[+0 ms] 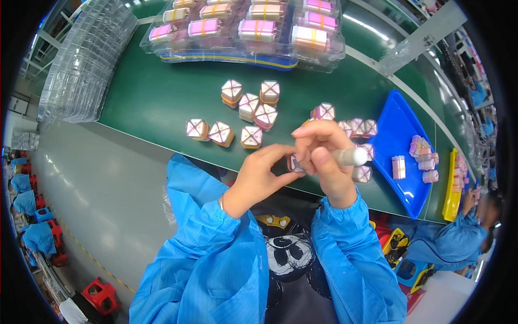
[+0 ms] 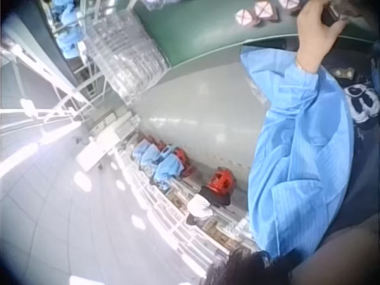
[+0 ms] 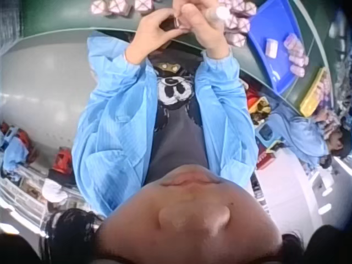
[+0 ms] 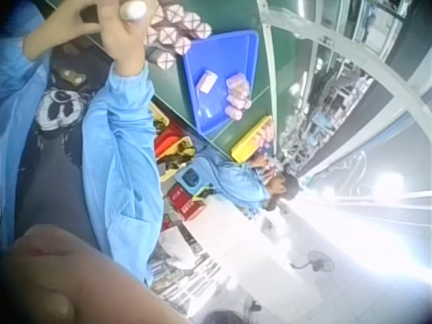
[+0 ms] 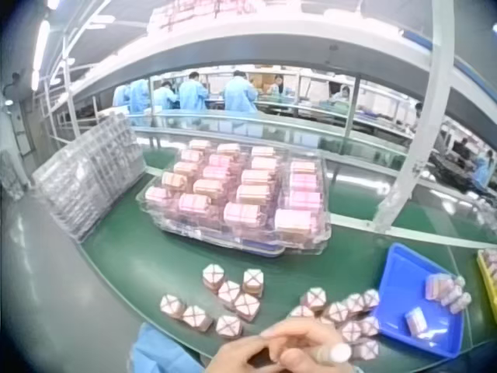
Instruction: Marking small components with a pen and packaging them into plastic trays at an industrial assembly line.
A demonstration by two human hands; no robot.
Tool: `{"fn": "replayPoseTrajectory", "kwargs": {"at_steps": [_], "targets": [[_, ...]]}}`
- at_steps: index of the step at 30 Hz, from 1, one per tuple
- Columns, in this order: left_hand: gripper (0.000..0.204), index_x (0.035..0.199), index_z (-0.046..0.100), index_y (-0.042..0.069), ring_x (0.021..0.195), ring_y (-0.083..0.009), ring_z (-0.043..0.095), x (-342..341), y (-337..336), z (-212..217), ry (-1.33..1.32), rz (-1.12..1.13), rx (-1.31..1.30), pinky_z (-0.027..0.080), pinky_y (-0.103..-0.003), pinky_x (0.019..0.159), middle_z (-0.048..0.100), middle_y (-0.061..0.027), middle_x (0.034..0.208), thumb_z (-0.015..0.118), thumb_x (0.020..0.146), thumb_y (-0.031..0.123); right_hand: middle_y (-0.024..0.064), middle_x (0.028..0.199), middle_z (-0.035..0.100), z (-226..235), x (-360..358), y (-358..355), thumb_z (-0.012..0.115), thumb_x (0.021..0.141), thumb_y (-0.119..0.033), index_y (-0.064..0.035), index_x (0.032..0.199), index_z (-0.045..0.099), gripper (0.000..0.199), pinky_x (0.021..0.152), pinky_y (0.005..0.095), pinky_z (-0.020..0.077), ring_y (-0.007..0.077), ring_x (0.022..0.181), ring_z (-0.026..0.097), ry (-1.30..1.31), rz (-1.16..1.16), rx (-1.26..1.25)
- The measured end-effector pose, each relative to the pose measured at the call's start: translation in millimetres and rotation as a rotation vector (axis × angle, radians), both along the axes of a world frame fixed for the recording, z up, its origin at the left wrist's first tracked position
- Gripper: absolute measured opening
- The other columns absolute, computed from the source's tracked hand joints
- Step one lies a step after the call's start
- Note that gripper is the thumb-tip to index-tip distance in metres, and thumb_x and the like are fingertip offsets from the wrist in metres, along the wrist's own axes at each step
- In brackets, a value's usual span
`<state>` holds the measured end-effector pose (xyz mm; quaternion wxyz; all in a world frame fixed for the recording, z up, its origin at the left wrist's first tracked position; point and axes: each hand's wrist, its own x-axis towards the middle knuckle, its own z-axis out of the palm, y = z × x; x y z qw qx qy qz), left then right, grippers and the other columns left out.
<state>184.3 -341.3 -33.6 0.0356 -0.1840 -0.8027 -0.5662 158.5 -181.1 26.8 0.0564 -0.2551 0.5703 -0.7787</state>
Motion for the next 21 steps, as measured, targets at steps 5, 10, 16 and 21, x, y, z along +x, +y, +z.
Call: {"fn": "replayPoseTrajectory", "kwargs": {"at_steps": [5,10,16,21], "targets": [[0.039,0.104,0.066,0.005,0.089,-0.0286,0.067,-1,3,-8,0.047,0.029,0.046,0.054,-0.035,0.076,0.069,-0.0116,0.098,0.084,0.072,0.016,0.0066,0.094,0.065,2,1,-5,0.063,0.096,-0.021,0.0018,0.108,0.064,0.025,0.068,0.0243,0.048,0.0097,0.081,0.061,-0.025,-0.038,0.054],[0.037,0.101,0.066,0.005,0.084,-0.0278,0.066,-1,6,-6,0.076,0.056,0.016,0.053,-0.036,0.072,0.067,-0.0105,0.091,0.084,0.071,0.016,0.0077,0.091,0.065,0,2,-8,0.061,0.096,-0.016,0.0023,0.101,0.064,0.019,0.067,0.025,0.0482,0.0107,0.079,0.061,0.0,-0.089,0.048],[0.032,0.093,0.064,0.005,0.081,-0.0286,0.064,-2,7,-7,0.096,0.062,0.015,0.052,-0.037,0.07,0.065,-0.0095,0.086,0.084,0.069,0.014,0.0068,0.069,0.056,-5,0,-7,0.059,0.095,-0.012,0.0015,0.075,0.056,0.025,0.053,0.0272,0.0381,0.0122,0.059,0.049,0.107,-0.139,0.203],[0.033,0.092,0.062,0.005,0.082,-0.0297,0.064,-3,5,-8,0.123,0.052,-0.002,0.052,-0.038,0.07,0.065,-0.0099,0.086,0.083,0.07,0.015,0.006,0.062,0.05,-12,1,-10,0.058,0.094,-0.01,0.0007,0.068,0.049,0.03,0.05,0.0296,0.0326,0.0127,0.054,0.041,0.051,-0.185,0.223]]}}
